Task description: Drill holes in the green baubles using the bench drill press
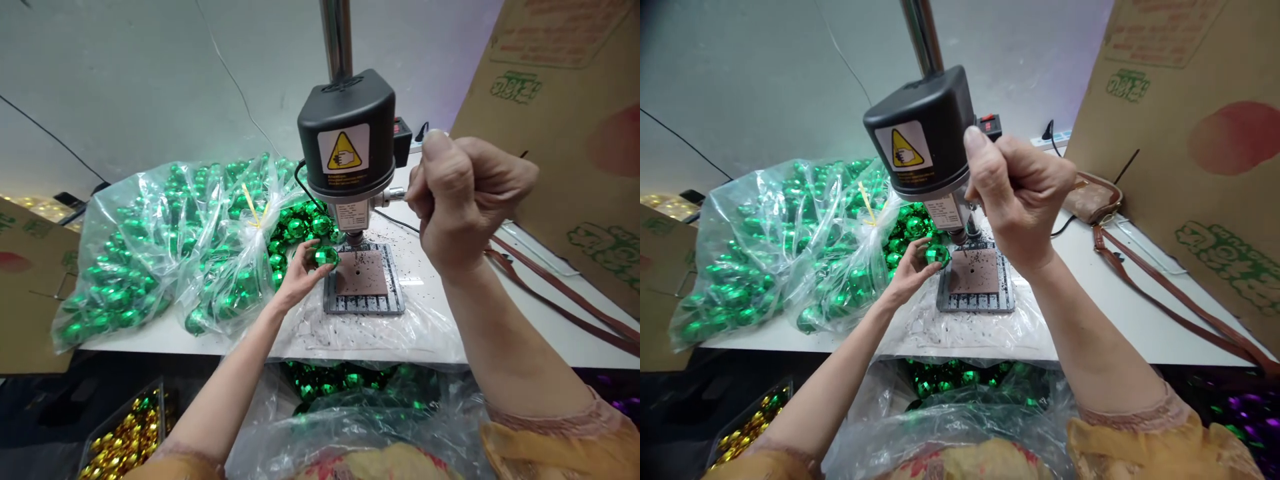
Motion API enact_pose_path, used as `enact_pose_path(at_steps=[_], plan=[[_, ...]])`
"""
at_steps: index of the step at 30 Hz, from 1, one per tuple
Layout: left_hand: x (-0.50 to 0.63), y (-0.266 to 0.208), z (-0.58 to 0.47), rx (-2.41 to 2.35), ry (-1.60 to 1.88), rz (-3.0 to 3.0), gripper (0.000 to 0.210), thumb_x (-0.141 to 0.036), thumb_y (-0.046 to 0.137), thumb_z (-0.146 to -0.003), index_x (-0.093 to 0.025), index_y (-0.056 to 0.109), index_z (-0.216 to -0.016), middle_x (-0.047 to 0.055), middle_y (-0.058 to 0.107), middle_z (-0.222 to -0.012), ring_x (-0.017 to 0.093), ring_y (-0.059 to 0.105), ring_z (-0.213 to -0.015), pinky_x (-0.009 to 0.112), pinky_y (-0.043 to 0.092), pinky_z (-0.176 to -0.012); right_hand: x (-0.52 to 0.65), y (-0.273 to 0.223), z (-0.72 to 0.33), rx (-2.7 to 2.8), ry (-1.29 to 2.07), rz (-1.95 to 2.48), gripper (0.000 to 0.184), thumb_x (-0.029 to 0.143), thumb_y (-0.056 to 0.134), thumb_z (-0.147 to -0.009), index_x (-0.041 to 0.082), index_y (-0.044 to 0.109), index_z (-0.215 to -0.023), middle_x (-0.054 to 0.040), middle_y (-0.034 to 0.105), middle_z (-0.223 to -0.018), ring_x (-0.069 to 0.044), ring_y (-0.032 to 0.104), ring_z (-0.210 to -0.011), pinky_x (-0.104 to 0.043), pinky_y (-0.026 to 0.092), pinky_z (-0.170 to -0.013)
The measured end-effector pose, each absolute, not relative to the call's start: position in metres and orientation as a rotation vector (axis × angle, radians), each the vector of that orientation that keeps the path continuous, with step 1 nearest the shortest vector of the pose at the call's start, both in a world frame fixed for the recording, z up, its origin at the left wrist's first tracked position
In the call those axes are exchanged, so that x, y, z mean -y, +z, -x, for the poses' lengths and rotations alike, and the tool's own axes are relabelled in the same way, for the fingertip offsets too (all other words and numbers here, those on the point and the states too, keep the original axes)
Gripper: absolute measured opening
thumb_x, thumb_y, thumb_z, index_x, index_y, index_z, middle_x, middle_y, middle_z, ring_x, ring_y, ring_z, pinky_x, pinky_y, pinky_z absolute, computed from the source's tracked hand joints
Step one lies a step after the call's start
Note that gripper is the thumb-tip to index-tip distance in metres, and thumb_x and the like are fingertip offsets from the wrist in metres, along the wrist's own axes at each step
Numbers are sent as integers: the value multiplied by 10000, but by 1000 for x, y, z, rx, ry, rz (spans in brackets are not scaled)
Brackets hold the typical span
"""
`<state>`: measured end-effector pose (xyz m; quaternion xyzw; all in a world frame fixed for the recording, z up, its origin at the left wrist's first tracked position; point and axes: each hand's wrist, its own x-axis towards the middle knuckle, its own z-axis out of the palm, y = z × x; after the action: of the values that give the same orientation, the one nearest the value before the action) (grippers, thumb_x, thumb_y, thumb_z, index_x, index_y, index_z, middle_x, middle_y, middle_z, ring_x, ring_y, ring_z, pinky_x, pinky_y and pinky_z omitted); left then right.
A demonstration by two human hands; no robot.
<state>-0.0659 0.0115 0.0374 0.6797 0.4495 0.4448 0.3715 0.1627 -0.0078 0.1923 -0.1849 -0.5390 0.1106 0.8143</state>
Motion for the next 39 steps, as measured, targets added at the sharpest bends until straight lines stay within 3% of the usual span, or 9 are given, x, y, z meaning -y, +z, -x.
enact_pose_path(at_steps=[5,10,16,21,25,33,39], plan=[[-9,21,50,-1052,1056,-1668,598,-465,786,-813,-194,580,-1305,89,689,-1157,209,658,-1006,333,533,-883,11,192,-164,1192,207,452,441,227,596,-923,180,490,-497,70,373,-422,-17,337,-394,-244,310,-455],[-12,20,41,-1143,996,-1878,577,-434,752,-845,-223,591,-1358,90,691,-1228,221,655,-993,333,530,-828,9,190,-164,1183,208,482,445,312,600,-930,181,506,-515,72,388,-438,-13,327,-393,-242,338,-471],[-12,21,30,-1147,1031,-2095,536,-373,776,-830,-242,597,-1318,78,666,-1196,245,630,-1101,391,511,-952,8,190,-164,1177,221,421,426,243,604,-921,173,518,-509,77,389,-434,-3,335,-385,-228,325,-456],[-9,23,17,-1211,1082,-2081,497,-278,807,-774,-220,580,-1213,56,632,-1122,214,635,-1031,364,538,-899,12,192,-164,1172,244,421,414,190,597,-913,163,512,-508,78,407,-450,7,335,-394,-221,311,-459],[-8,23,11,-1190,1107,-2167,490,-241,826,-739,-227,620,-1184,69,620,-1183,247,616,-1116,408,521,-965,13,192,-164,1187,244,439,415,180,589,-916,166,506,-510,77,390,-446,0,346,-404,-223,324,-469],[0,14,0,-1137,1115,-2047,468,-396,696,-901,-248,585,-1330,103,627,-1276,284,573,-1228,492,449,-1081,9,192,-163,1170,243,398,430,228,618,-902,174,498,-493,80,364,-423,-8,327,-386,-235,291,-451],[5,6,-4,-1132,1164,-1800,515,-424,749,-852,-213,550,-1278,94,652,-1229,256,627,-1145,436,501,-1027,13,188,-164,1187,210,436,427,226,619,-895,187,491,-490,75,345,-414,-28,345,-380,-254,299,-434]])
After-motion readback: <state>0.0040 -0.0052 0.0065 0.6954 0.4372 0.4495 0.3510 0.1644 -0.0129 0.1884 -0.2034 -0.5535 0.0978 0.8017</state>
